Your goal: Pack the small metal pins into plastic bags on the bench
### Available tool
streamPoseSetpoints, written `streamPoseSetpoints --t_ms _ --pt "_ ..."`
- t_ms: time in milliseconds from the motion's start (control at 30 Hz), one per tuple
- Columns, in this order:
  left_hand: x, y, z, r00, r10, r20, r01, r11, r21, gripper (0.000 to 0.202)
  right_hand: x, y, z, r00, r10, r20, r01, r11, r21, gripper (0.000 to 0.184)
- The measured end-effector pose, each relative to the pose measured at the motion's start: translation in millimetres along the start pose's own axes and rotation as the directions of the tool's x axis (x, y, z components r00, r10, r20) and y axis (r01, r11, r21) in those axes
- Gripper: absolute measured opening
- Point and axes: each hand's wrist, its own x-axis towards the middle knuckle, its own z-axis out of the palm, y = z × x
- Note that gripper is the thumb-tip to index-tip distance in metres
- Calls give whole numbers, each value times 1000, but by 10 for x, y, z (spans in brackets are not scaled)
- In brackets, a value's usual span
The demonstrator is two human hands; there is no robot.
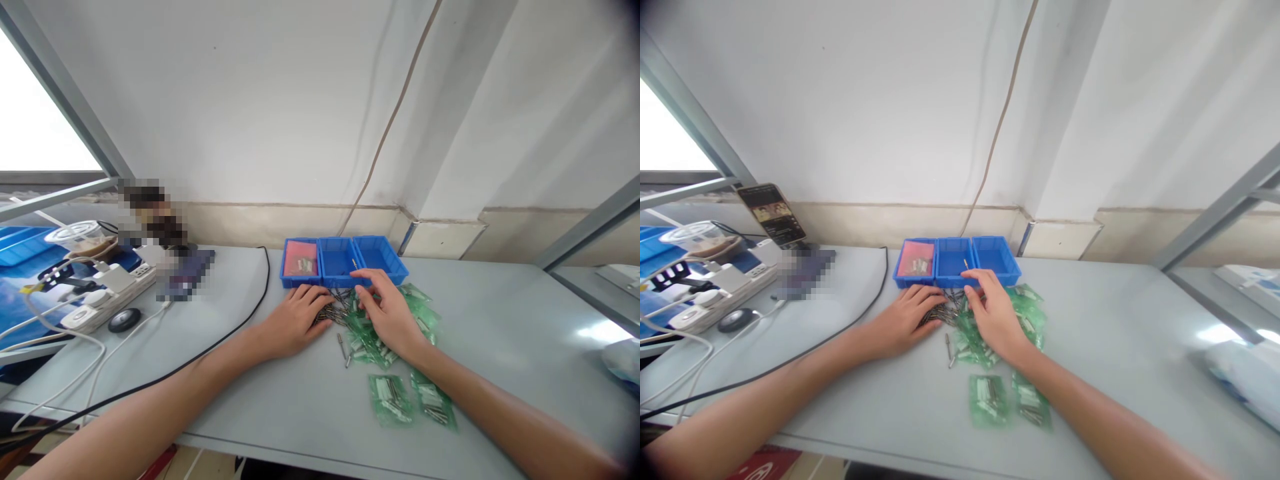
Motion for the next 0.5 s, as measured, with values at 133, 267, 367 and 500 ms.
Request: streamPoseSetpoints --t_ms 133,267,367,500 --pt "10 7 -6 1000 -5 3 5 1000 4 37 -1 2 10 1000 -19 14 20 997 -71 36" --pt "17 10 -12 1000 -4 13 4 1000 9 37 -3 -13 12 999 -13 37 17 995 -99 38" --pt "15 14 -18 1000 -6 6 6 1000 -2 37 -7 -23 12 998 -18 52 23 994 -105 38" --pt "7 13 -18 1000 -4 4 4 1000 -4 36 -12 -27 15 998 -21 54 26 995 -100 42"
